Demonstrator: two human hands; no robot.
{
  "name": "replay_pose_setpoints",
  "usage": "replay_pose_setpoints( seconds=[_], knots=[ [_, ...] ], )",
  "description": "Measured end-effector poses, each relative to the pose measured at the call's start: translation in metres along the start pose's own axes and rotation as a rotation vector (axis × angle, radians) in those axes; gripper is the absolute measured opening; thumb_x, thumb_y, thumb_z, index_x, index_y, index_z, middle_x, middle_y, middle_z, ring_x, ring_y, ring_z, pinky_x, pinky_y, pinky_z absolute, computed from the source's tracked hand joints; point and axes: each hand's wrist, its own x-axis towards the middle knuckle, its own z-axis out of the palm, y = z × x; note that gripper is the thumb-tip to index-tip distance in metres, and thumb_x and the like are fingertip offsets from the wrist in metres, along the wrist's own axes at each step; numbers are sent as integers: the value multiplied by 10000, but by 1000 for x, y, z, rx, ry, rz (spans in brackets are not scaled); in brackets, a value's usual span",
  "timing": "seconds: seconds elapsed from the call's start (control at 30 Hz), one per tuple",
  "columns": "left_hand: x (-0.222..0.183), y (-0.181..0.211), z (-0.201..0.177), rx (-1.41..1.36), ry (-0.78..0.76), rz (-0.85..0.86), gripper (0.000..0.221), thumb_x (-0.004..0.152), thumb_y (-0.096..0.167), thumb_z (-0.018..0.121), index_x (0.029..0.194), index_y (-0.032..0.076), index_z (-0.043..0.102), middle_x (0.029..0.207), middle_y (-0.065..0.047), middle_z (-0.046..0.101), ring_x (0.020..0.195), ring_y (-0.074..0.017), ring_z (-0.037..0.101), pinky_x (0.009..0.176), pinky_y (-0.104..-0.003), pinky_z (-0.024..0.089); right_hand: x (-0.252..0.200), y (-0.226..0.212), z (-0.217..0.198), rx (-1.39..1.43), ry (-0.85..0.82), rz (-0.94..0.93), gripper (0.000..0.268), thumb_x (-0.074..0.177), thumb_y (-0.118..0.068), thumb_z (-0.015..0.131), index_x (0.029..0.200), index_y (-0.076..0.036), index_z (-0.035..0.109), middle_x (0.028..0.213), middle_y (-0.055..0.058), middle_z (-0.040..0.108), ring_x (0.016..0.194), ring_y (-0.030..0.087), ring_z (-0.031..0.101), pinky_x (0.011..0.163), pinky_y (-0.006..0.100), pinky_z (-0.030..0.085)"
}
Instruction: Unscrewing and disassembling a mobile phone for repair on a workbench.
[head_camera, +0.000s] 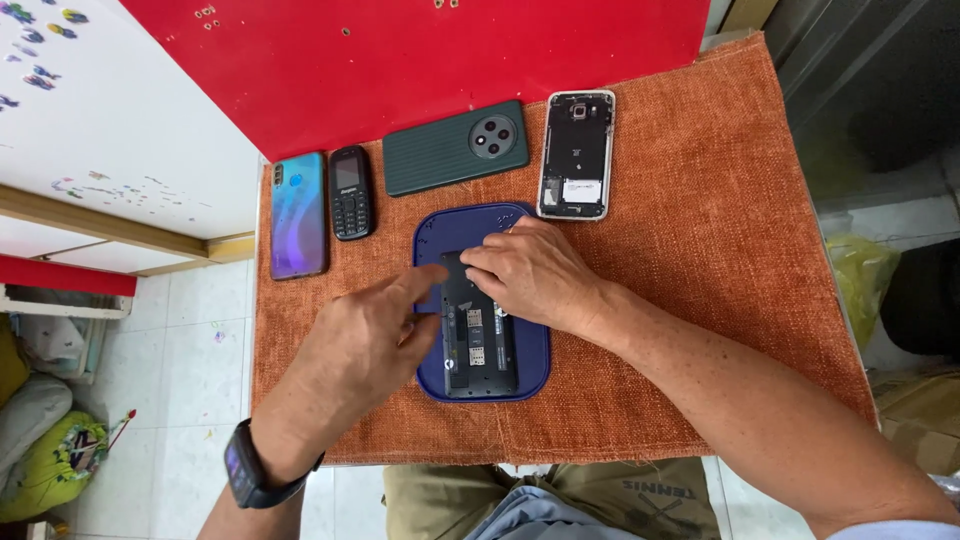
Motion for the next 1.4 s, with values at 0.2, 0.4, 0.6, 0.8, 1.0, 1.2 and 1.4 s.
replay_pose_setpoints(
  seconds=[0.2,0.4,0.6,0.8,1.0,1.2,1.4],
  knots=[
    [5,-13,16,292,184,77,281,974,339,677,1205,178,685,631,-77,719,528,-322,694,427,-464,492,0,-2,-3,2,-12,18,211,1010,-215,656,1148,-109,773,837,-19,746,676,200,658,787,393,501],
    [3,-4,6,170,48,-40,437,898,300,652,1320,187,639,806,-55,782,696,-378,729,569,-567,539,0,-1,-3,9,17,-8,205,998,-199,685,1150,-91,770,844,-13,749,665,190,664,765,381,506],
    [0,-8,9,150,60,72,329,960,233,614,1269,144,683,681,-155,732,568,-384,688,500,-536,505,0,-1,-3,4,-39,16,248,1011,-227,656,1187,-88,763,955,5,781,762,195,702,827,390,514],
    [-2,-12,12,306,137,41,317,962,447,660,1171,212,699,637,-65,727,554,-364,694,452,-500,504,-1,0,0,-9,-22,3,235,999,-219,683,1177,-91,767,911,-2,774,712,189,700,786,385,515],
    [-1,-8,5,228,-9,-27,339,944,329,637,1269,243,675,688,-142,743,616,-422,700,526,-578,519,0,-1,-2,5,13,-7,209,1001,-202,675,1138,-88,784,866,-4,768,682,197,682,755,390,514],
    [1,3,-9,209,-17,-73,239,968,281,681,1187,213,747,695,-56,784,638,-230,787,627,-384,640,4,-6,-13,124,11,30,150,998,-191,647,976,-94,759,717,69,698,732,261,728,791,388,535],
    [2,15,-14,231,-104,-8,318,923,131,701,1241,154,706,890,-117,801,814,-287,800,709,-442,655,4,-7,-17,134,-6,43,157,1007,-179,637,995,-92,767,718,60,706,727,243,731,801,376,533]
  ],
)
